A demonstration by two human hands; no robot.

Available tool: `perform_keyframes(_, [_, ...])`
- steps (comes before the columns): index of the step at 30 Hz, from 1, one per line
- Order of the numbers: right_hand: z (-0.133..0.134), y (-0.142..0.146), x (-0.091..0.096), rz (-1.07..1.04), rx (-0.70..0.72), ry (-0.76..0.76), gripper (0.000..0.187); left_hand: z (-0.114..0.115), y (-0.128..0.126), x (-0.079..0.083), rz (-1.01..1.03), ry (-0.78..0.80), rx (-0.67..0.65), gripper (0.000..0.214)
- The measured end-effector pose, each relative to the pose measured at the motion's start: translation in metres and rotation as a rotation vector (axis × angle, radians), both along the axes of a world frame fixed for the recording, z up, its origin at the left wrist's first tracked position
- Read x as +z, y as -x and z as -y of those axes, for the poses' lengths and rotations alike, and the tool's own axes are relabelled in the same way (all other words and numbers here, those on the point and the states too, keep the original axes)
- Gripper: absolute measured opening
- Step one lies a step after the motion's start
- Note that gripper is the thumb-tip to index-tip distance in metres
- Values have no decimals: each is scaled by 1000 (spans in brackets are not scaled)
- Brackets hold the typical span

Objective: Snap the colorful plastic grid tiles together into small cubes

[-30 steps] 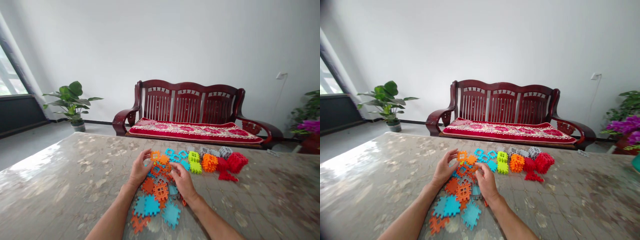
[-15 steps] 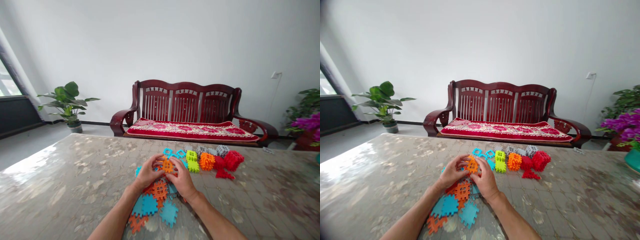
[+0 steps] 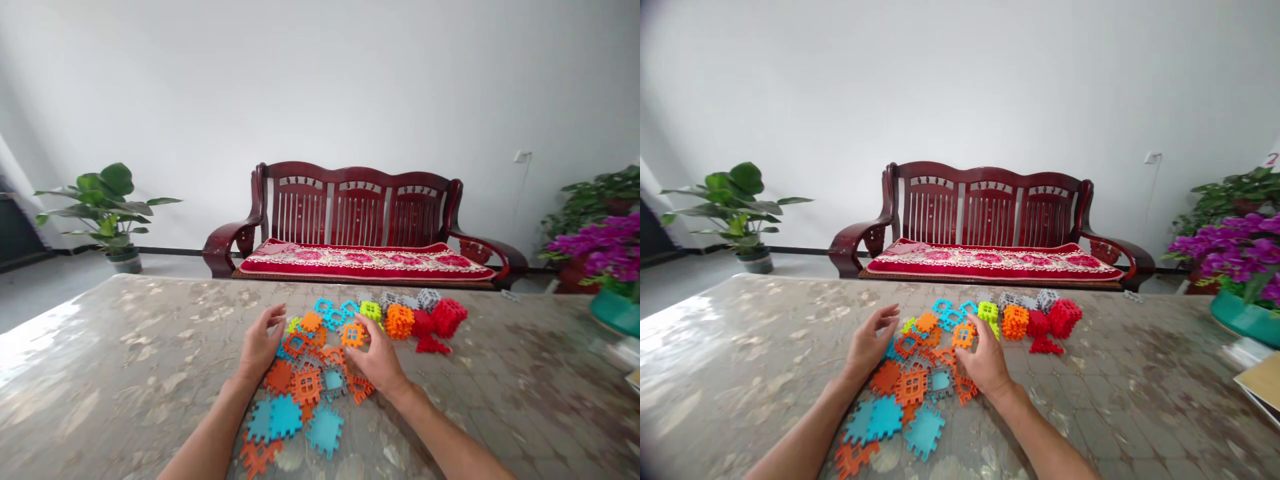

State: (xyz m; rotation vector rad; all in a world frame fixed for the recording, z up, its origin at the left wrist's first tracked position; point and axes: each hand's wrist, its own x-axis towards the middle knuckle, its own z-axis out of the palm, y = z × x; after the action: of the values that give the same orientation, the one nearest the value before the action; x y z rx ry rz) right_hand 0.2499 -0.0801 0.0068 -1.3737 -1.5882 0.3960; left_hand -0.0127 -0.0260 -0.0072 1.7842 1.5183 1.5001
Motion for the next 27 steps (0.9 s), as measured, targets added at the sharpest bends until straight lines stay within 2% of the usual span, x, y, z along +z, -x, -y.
perform_keyframes(3, [7, -23, -8, -7, -50, -3, 60, -5, 8, -5, -17, -16, 79, 33])
perform_keyframes(7, [14, -50, -15, -2, -162, -73, 60, -5, 7, -6, -61, 7, 60, 31])
perform_keyframes(12, [7, -77, -5, 131, -260, -191, 57, -4, 8, -5, -97, 33, 42, 32])
perform_keyframes(16, [-7, -106, 2, 147, -347, -164, 59, -5, 9, -4, -96, 69, 42, 34])
perform_keyframes(21, [-25, -134, -6, 132, -303, -51, 62, -5, 8, -4, -106, 102, 43, 36])
perform_keyframes(27, [-40, -139, -14, 57, -207, -27, 65, -8, 11, -8, -135, 101, 40, 35])
